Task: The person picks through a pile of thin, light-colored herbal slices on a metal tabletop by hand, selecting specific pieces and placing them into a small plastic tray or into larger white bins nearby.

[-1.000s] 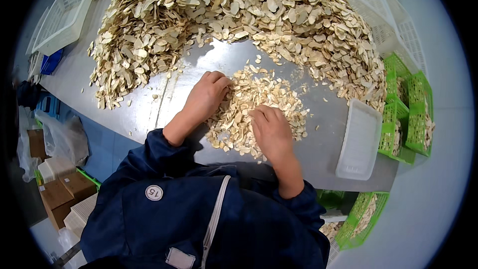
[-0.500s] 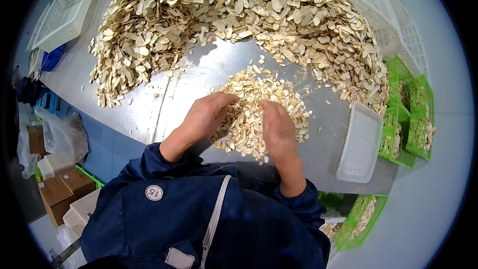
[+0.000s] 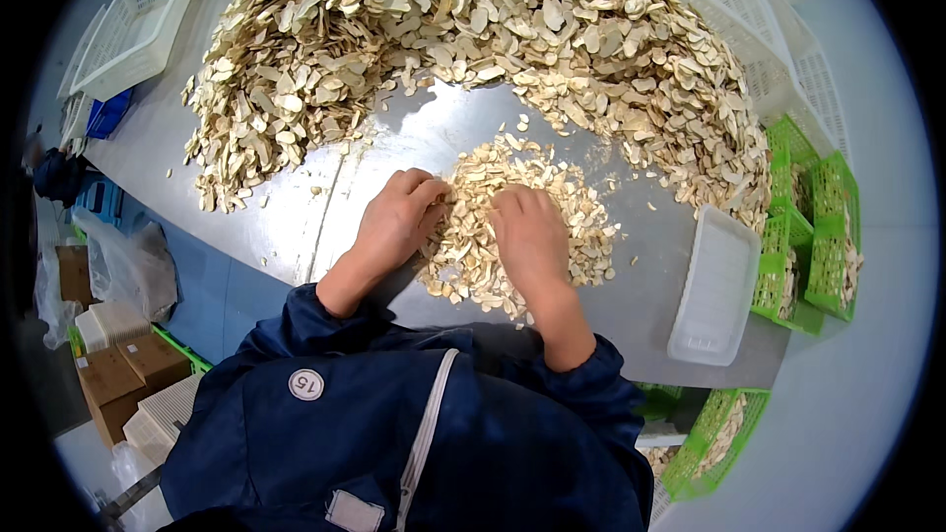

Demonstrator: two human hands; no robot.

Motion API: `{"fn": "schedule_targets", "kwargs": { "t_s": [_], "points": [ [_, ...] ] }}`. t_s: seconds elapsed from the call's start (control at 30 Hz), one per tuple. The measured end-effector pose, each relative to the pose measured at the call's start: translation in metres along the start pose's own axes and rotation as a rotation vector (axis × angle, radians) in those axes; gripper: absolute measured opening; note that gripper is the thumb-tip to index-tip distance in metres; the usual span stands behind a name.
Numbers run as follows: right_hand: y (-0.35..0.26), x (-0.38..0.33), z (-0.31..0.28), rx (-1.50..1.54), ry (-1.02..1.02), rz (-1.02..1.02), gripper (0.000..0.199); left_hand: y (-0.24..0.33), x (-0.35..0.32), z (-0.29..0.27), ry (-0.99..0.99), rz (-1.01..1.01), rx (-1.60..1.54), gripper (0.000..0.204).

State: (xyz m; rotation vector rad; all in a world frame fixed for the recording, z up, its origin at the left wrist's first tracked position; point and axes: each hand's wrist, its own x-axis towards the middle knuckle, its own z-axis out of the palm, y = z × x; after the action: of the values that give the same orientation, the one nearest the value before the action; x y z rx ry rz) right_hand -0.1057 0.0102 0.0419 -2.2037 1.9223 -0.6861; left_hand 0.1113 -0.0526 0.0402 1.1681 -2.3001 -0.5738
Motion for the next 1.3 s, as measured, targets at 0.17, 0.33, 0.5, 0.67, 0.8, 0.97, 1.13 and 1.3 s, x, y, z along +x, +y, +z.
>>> {"fn": "schedule_targets", "kwargs": {
  "t_s": [0.17,0.33,0.5,0.67,0.8,0.97,1.13,1.3],
  "points": [
    [0.007,-0.011,-0.023,0.155,-0.063,0.276,0.014,-0.004,-0.003,0.005,-0.042,0.009,-0.028,0.02],
    [0.023,-0.027,-0.027,0.204,-0.034,0.272,0.025,0.028,-0.003,0.0,-0.059,0.142,-0.084,0.025],
    [0.017,-0.021,-0.017,0.166,0.052,0.062,0.029,0.032,-0.007,0.02,-0.087,0.215,0.025,0.024],
    [-0.002,-0.012,-0.011,0.013,-0.012,-0.029,0.025,0.027,-0.009,0.012,-0.018,0.178,-0.006,0.016],
    [0.0,-0.011,-0.008,-0.001,0.011,-0.009,0.017,0.026,-0.006,0.003,0.017,0.008,-0.145,0.016],
    [-0.009,-0.012,-0.015,0.128,-0.062,0.113,0.016,0.022,-0.007,0.008,0.056,-0.065,-0.304,0.016],
    [-0.027,-0.012,-0.014,0.309,0.076,0.045,0.018,0.026,-0.008,0.013,0.017,0.008,-0.308,0.019],
    [-0.028,-0.012,-0.017,0.331,0.059,0.03,0.018,0.024,-0.009,0.007,-0.003,0.057,-0.209,0.019]
  ]
}}
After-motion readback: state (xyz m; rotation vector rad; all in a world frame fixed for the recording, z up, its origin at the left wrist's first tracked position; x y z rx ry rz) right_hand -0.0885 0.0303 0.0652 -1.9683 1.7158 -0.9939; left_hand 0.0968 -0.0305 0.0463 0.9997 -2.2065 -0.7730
